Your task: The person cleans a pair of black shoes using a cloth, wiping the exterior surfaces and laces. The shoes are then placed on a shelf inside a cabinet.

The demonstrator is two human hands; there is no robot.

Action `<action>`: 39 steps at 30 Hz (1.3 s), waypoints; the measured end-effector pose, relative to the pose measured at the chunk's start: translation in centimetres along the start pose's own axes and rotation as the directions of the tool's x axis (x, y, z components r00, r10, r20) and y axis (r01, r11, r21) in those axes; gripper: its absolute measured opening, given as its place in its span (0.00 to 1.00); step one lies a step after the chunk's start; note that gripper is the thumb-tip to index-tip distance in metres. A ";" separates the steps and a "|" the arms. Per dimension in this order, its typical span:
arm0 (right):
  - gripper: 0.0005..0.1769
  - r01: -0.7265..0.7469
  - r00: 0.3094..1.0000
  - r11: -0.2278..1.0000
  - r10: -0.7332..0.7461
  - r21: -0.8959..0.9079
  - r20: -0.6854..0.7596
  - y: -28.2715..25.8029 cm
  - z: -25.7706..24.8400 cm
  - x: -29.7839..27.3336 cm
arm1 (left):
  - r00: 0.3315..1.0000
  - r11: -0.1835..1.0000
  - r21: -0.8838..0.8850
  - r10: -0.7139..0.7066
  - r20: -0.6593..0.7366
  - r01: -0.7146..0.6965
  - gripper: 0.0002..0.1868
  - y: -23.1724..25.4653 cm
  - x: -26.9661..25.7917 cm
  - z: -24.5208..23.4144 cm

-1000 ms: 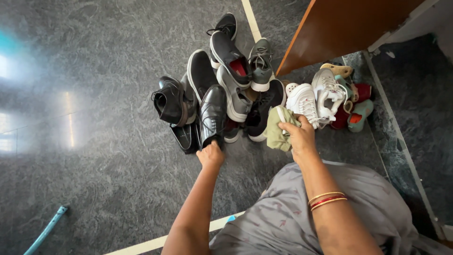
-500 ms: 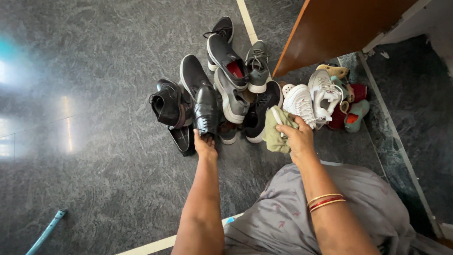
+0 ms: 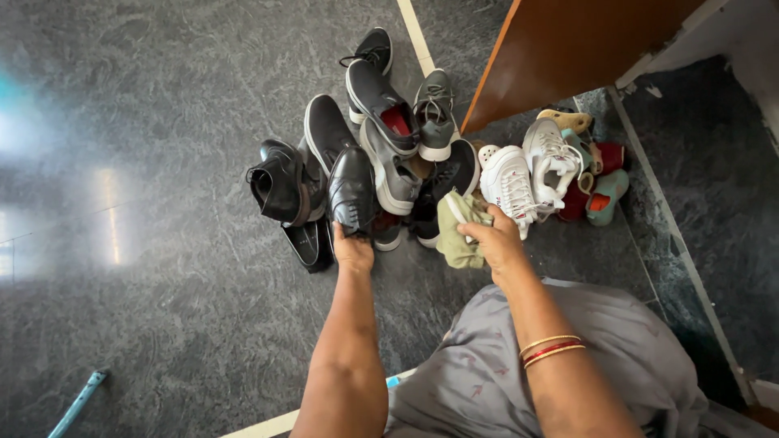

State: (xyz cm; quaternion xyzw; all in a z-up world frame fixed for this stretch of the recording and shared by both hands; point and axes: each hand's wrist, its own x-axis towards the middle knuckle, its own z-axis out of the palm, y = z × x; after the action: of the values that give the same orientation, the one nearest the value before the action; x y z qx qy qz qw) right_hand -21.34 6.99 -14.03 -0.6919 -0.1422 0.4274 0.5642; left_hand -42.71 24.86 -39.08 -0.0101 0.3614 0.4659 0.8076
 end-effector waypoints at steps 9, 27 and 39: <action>0.25 0.116 0.947 0.993 -0.099 0.035 -0.306 -1.1 0.5 -0.1 | 0.985 0.842 0.515 0.116 0.126 -0.165 0.34 -2.9 -7.2 7.8; 0.30 0.590 0.337 0.677 -0.702 -0.440 -0.628 -7.6 -10.5 -2.8 | 0.251 -0.183 0.210 -0.239 0.938 -0.960 0.38 -8.7 -18.6 22.6; 0.26 0.644 0.454 0.212 -0.879 -0.735 0.145 -15.7 -8.0 -11.6 | 0.097 -0.061 0.082 -0.295 0.951 -0.995 0.32 -22.9 -12.0 26.0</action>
State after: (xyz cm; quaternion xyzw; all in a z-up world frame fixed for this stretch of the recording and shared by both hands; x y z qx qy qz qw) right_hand -17.76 -1.09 5.10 -0.7377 -0.5296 -0.1165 0.4022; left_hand -14.03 12.15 -20.14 0.8793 0.0090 0.3166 0.3558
